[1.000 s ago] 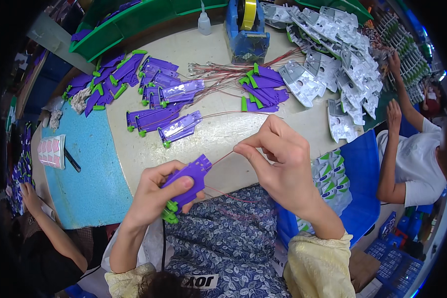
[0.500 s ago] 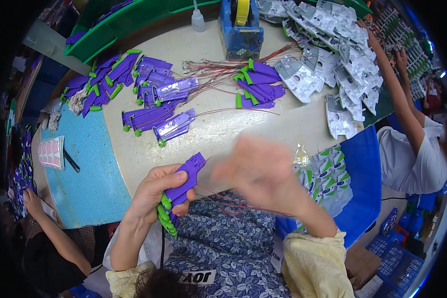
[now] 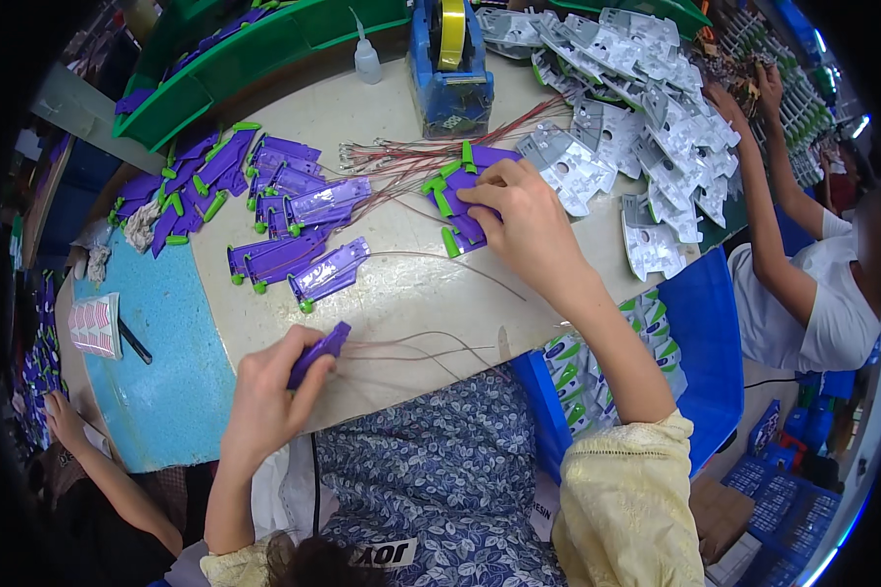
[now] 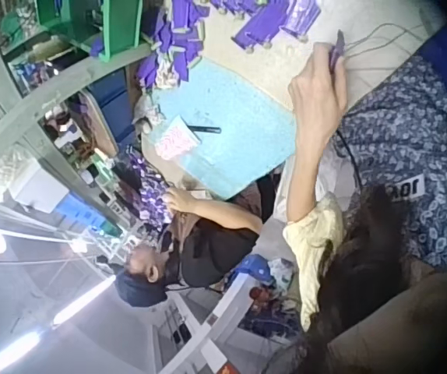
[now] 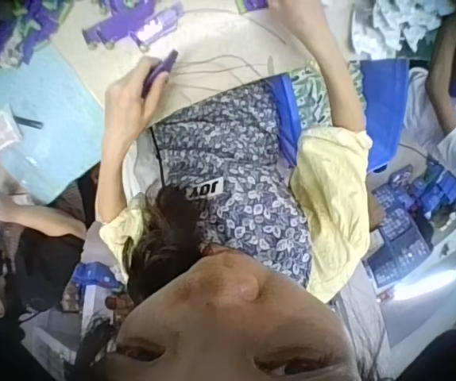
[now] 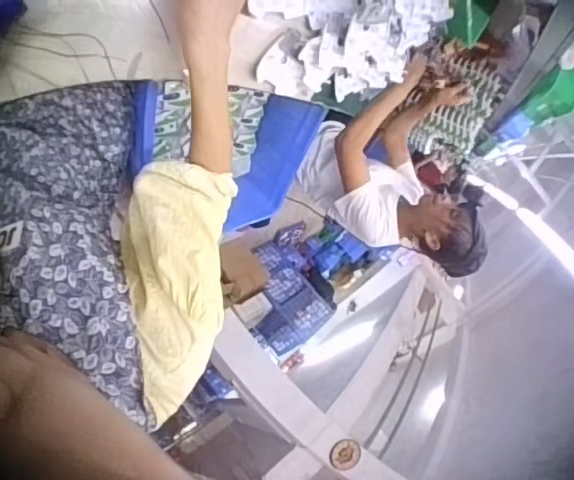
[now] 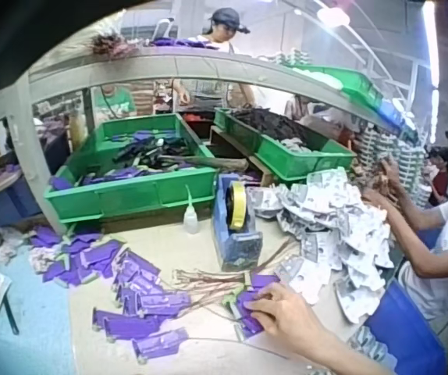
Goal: The person assembles purple plastic components by inserting thin red wires into slots and securing them with green plastic pieces. They also apply a liquid from a white bottle into the slots of the purple parts. The person handles the parts one at a time, repeating the insertion and application process throughout the clip.
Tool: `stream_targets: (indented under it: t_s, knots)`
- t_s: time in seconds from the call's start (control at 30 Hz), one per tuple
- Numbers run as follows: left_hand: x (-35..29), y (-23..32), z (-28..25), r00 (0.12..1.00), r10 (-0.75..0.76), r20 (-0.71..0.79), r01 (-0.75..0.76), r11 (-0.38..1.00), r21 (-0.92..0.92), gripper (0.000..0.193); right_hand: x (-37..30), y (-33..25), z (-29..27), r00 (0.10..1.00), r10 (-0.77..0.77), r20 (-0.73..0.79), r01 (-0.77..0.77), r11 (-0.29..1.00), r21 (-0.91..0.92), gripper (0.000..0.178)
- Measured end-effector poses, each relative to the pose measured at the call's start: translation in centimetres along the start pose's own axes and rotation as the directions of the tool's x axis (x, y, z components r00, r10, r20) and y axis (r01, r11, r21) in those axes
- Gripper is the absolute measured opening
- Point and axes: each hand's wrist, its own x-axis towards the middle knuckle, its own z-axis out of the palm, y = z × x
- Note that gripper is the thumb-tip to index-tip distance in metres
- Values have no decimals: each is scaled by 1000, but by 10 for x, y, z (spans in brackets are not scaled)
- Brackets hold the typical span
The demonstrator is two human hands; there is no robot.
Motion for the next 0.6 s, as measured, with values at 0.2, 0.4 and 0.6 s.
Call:
stream_targets:
  t_s: [0.2, 0.4, 0.6]
  knots:
    - [-19, -5, 4, 1000, 25, -14, -23, 992, 126, 17, 15, 2, -8, 978, 198, 59, -205, 967, 152, 23]
    - [-30, -19, 4, 992, 125, 0, -120, 949, 290, 16, 15, -93, 19, 984, 87, 159, -160, 825, 541, 14]
    - [-16, -24, -1, 990, 122, -66, -91, 930, 356, 21, 34, -108, 76, 988, 46, 147, -117, 842, 526, 12]
